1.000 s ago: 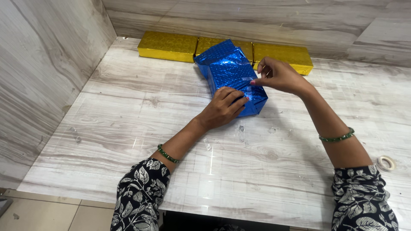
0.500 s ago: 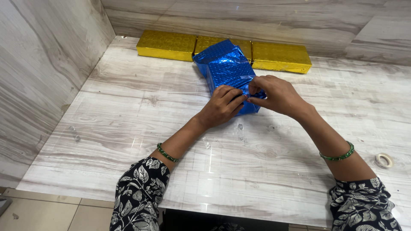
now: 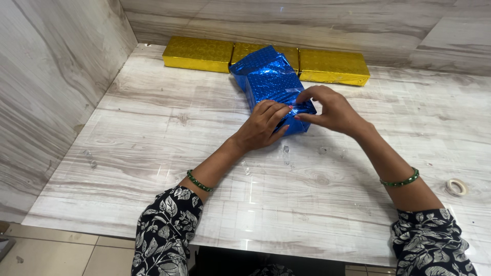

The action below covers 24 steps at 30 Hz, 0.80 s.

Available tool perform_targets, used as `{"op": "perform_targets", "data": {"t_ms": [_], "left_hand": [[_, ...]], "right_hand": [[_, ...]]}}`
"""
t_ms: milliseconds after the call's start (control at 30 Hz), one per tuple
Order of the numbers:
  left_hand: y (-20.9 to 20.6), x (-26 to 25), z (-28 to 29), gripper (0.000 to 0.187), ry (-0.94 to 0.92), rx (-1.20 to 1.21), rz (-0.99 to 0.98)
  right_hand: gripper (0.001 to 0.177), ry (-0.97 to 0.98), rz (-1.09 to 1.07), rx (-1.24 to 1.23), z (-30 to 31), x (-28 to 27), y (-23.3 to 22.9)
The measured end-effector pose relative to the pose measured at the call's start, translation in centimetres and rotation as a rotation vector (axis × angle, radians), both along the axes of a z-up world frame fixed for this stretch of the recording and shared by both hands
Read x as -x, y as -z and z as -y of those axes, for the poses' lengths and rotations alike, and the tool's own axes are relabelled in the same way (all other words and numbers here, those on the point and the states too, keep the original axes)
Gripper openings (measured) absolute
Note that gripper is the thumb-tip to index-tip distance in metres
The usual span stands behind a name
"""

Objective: The person wraps a rectangular box with blue metallic wrapping paper on a light-colored countertop. They fold the paper over the box edges, crease the corners, and secure the folds with clear adhesive tape. Three gold-wrapped boxes are visible in the background.

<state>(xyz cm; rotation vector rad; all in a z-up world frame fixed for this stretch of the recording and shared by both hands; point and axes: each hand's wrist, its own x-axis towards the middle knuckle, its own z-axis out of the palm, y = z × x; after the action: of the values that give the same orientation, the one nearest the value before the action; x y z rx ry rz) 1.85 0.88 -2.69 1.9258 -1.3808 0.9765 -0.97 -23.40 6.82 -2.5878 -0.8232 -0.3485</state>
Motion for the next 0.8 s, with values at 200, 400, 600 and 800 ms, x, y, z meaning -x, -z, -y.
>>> {"op": "perform_targets", "data": {"t_ms": [200, 400, 600, 800], "left_hand": [[0.0, -0.2, -0.9, 0.070, -0.046, 0.069, -0.024], [0.0, -0.1, -1.8, 0.087, -0.057, 0.006, -0.029], [1.2, -0.7, -1.2, 0.074, -0.121, -0.032, -0.045], [1.8, -1.1, -1.1, 0.068, -0.115, -0.027, -0.065]], "right_hand": [[0.040, 0.074, -0.213, -0.366, 1.3, -1.5, 0.4], [0.042, 0.076, -0.204, -0.346, 1.5, -1.7, 0.6], [0.039, 0.103, -0.186, -0.272, 2.8, -1.1, 0.0], [0.030, 0.244, -0.419, -0.059, 6.1, 0.1, -0.3]]}}
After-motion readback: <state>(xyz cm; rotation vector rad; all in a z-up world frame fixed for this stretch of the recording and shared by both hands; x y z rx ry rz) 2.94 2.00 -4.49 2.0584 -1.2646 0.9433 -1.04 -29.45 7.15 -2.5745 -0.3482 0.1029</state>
